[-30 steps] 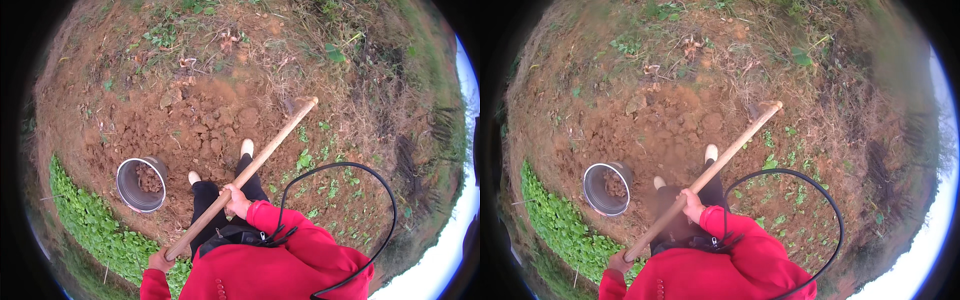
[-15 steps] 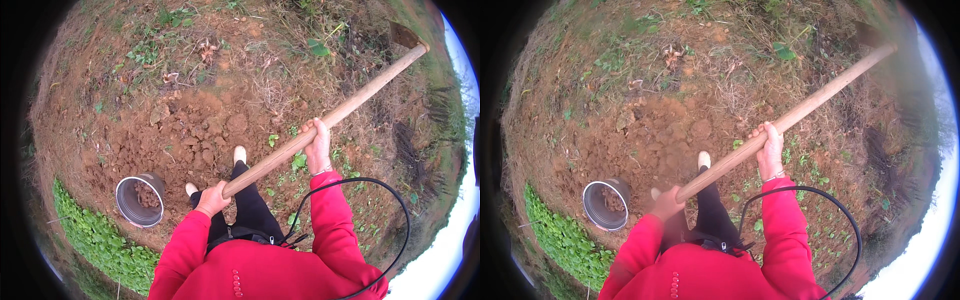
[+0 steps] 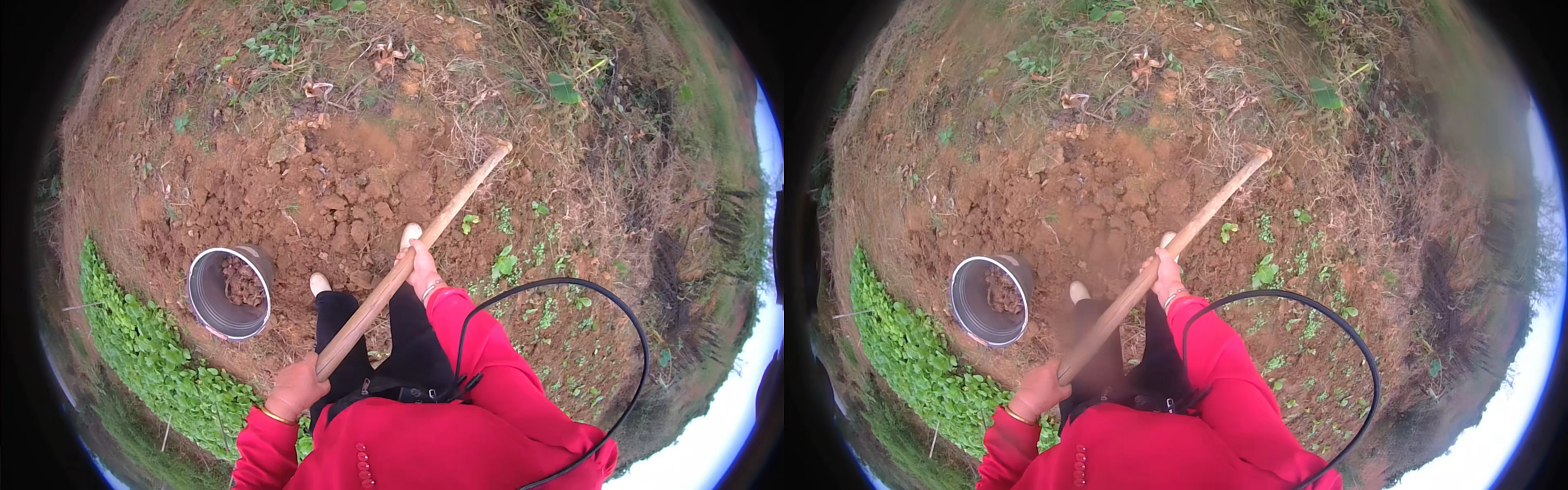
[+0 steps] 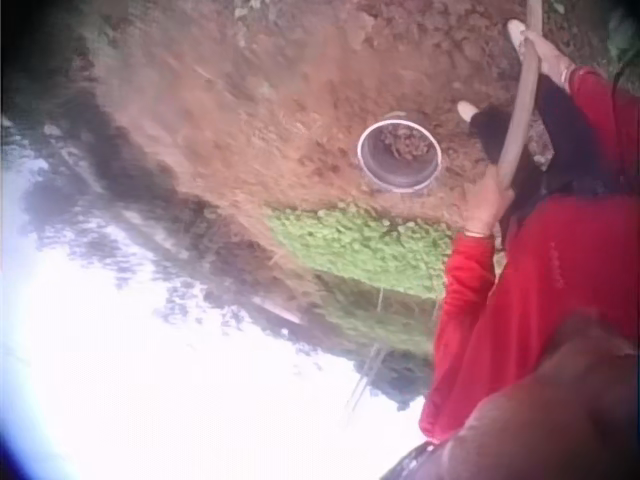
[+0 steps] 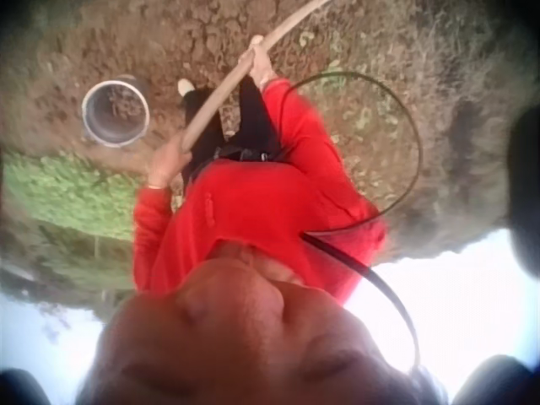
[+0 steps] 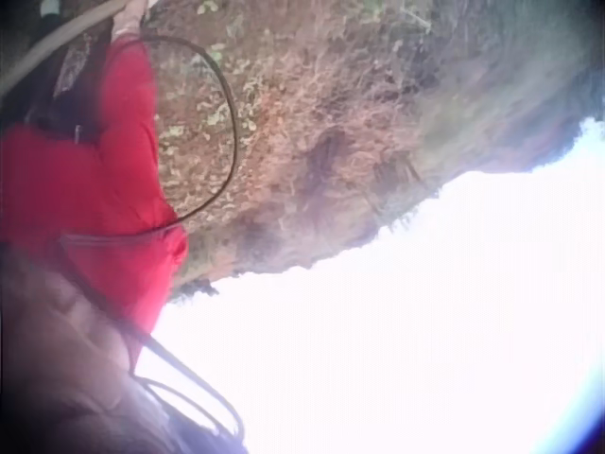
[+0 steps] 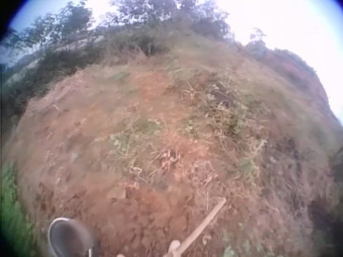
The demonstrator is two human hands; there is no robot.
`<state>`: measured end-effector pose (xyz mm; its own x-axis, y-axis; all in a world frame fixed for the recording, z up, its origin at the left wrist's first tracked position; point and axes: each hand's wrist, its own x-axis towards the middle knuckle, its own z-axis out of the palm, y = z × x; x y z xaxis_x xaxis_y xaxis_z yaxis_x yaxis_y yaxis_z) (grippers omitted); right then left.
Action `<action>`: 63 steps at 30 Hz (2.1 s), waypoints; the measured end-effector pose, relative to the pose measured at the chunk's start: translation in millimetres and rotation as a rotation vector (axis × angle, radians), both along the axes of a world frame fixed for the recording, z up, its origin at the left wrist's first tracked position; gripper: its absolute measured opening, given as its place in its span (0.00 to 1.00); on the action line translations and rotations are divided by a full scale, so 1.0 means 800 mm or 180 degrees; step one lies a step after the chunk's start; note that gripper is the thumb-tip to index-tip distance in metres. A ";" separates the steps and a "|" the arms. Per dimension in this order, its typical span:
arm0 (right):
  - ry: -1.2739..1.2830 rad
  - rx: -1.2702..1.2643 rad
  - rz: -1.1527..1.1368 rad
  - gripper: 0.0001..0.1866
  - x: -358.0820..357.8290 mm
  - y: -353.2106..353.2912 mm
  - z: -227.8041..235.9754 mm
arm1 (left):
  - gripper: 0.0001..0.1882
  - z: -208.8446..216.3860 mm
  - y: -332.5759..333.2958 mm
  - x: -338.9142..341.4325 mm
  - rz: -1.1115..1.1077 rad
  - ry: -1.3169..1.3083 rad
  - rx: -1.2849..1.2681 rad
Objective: The person uses a hoe to break up soil in a garden bed, moving along rows of small green plants. They repeatedly strike the ground to loosen the earth and occasionally pause to reposition.
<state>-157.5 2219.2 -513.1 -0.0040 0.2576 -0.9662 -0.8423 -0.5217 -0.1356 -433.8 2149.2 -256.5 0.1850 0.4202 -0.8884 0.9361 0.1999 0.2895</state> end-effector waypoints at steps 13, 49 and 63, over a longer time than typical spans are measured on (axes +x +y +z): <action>0.0761 -0.0201 0.0080 0.12 -0.189 -0.131 0.098 | 0.14 0.044 -0.141 -0.202 0.0350 0.1010 0.0461; -0.1323 0.0137 0.0163 0.08 0.111 0.081 0.043 | 0.18 -0.155 0.026 0.131 0.0714 -0.0545 -0.0388; -0.0421 0.0470 0.0199 0.11 0.216 0.129 0.049 | 0.28 0.019 0.107 0.195 0.2336 -0.2008 -0.2186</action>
